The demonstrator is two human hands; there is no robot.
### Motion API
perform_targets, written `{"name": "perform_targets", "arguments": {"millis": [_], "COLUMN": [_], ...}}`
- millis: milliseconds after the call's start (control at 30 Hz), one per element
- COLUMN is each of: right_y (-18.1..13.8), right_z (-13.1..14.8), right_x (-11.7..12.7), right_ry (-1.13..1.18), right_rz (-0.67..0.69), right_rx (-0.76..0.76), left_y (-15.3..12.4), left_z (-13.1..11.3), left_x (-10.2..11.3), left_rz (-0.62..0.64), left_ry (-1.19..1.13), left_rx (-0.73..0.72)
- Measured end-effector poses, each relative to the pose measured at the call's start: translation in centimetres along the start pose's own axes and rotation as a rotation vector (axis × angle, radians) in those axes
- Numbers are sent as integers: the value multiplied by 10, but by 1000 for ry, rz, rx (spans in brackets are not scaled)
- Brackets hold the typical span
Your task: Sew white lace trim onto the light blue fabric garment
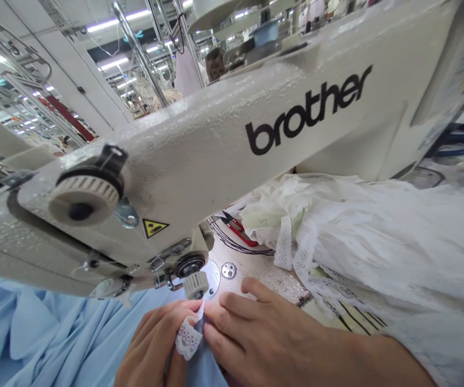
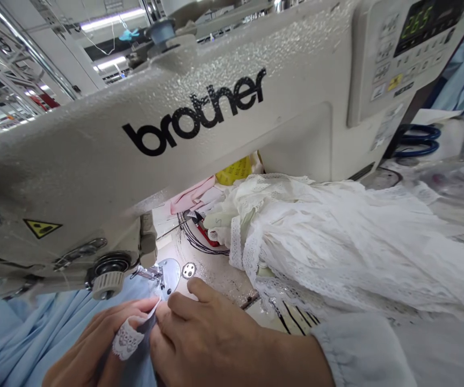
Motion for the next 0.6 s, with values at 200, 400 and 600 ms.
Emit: {"name": "perform_targets", "arguments": {"millis": [200, 400, 600], "right_y": [6, 3, 1], "right_z": [-5, 0, 4], "right_x": [7, 7, 3], "right_ry": [67, 15, -25], "right_rz": [113, 43, -65], "right_rx": [-57, -6, 57], "left_y": [4, 8, 3], "left_z": [7, 10, 1], "left_x": [4, 9, 6], "left_rz": [54, 90, -20], "left_ry": [119, 119, -10], "left_rx": [-38, -189, -201]}}
Point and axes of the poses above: each hand's wrist, its own y-axis towards the middle knuckle, its own x-axis out of the back of the hand, z = x × y, the point moved 1 cm from there along y, towards the middle knuckle, and after that the axes turned 9 degrees about -z, right-handed, at the moved point
